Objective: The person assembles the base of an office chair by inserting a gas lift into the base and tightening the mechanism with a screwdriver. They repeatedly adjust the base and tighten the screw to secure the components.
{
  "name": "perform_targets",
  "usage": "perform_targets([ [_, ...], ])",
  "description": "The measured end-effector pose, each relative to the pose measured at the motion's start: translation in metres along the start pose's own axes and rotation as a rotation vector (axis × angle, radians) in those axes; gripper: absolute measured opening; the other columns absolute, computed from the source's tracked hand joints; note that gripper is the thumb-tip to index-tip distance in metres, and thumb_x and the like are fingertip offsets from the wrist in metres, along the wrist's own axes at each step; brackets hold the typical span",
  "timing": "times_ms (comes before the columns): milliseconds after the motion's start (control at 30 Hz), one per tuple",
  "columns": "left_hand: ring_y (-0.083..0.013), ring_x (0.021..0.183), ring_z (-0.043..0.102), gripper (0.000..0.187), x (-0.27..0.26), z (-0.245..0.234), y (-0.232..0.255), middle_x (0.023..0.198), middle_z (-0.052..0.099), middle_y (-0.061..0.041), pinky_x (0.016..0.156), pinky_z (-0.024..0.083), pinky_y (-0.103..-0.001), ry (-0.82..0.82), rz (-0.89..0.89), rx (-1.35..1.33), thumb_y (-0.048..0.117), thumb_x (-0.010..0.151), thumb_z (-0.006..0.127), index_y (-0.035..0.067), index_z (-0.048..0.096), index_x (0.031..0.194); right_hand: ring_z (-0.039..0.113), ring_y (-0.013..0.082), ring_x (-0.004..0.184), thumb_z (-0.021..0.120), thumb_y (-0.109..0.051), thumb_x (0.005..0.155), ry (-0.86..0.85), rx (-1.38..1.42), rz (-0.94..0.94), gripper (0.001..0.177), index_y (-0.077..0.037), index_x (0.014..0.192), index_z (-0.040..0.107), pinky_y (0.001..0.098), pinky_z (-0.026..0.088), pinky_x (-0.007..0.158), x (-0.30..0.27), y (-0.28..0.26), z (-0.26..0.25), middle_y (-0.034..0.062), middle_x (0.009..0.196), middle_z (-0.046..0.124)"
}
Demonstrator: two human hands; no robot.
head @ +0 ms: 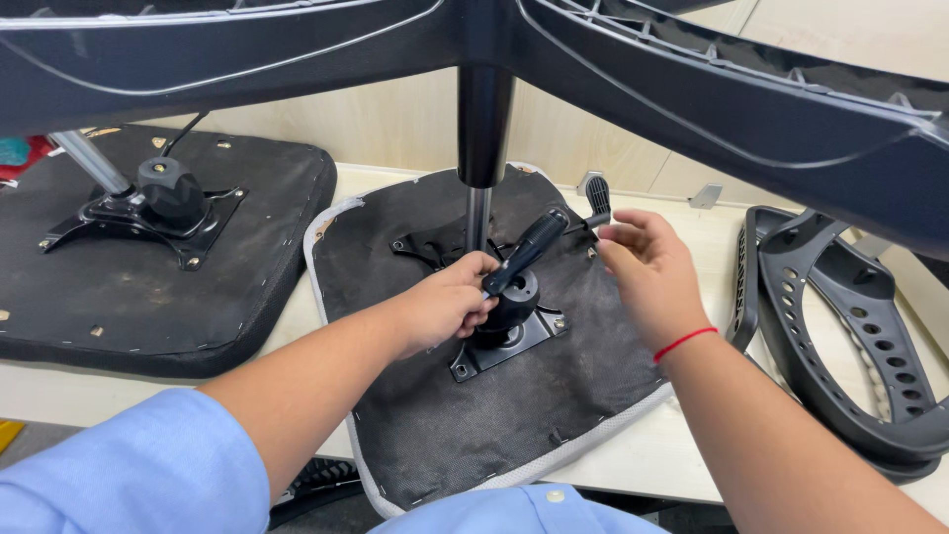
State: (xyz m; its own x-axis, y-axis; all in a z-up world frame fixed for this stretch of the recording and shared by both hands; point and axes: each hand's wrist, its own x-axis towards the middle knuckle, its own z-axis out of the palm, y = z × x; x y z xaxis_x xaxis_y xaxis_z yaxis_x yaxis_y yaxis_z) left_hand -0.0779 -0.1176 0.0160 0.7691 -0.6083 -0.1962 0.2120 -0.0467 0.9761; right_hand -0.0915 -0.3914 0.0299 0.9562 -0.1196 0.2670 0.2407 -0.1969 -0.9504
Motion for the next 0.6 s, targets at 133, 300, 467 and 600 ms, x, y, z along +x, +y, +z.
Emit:
perform_targets([
  [133,-0.0072,0.066,0.048,0.042,0.005,0.004,0.001,0.082,0.054,0.001,0.058,0.041,-0.024,-0.016,0.030,0.070,0.002,0.091,0.050,0.006,0.049,0.133,0.065,0.0147,0.096,0.070,-0.007,0.089,-0.115,0.031,0.240,0.060,-0.008,0.143,0.044,0.0267,0.056,0.083,-0.004,-0.035,0.039,0.0088,0.114,0.068],
  [300,-0.0071,0.077,0.058,0.040,0.004,-0.006,-0.001,0.089,0.061,0.000,0.066,0.048,-0.023,0.008,0.072,0.183,0.010,0.094,0.058,0.011,0.055,0.134,0.069,0.0179,0.102,0.068,0.000,0.088,-0.133,0.148,0.249,0.065,-0.005,0.145,0.038,0.0324,0.061,0.088,-0.015,-0.053,0.057,0.0145,0.112,0.066],
  [467,-0.0076,0.081,0.059,0.026,0.016,-0.044,-0.011,0.095,0.067,0.000,0.072,0.050,-0.023,0.272,0.121,0.082,0.018,0.101,0.054,0.007,0.061,0.123,0.066,0.0168,0.104,0.062,0.004,0.092,0.004,0.238,0.136,0.067,-0.008,0.149,0.028,0.0369,0.060,0.090,-0.019,-0.053,0.058,0.0110,0.117,0.056],
  [600,-0.0117,0.075,0.062,0.017,0.011,-0.058,-0.044,0.086,0.067,-0.005,0.070,0.054,-0.028,0.467,0.039,0.159,0.013,0.093,0.060,0.003,0.067,0.105,0.066,0.0156,0.109,0.060,0.004,0.096,-0.062,0.146,0.014,0.068,-0.009,0.152,0.022,0.0360,0.059,0.093,-0.026,-0.052,0.050,0.0092,0.121,0.055],
])
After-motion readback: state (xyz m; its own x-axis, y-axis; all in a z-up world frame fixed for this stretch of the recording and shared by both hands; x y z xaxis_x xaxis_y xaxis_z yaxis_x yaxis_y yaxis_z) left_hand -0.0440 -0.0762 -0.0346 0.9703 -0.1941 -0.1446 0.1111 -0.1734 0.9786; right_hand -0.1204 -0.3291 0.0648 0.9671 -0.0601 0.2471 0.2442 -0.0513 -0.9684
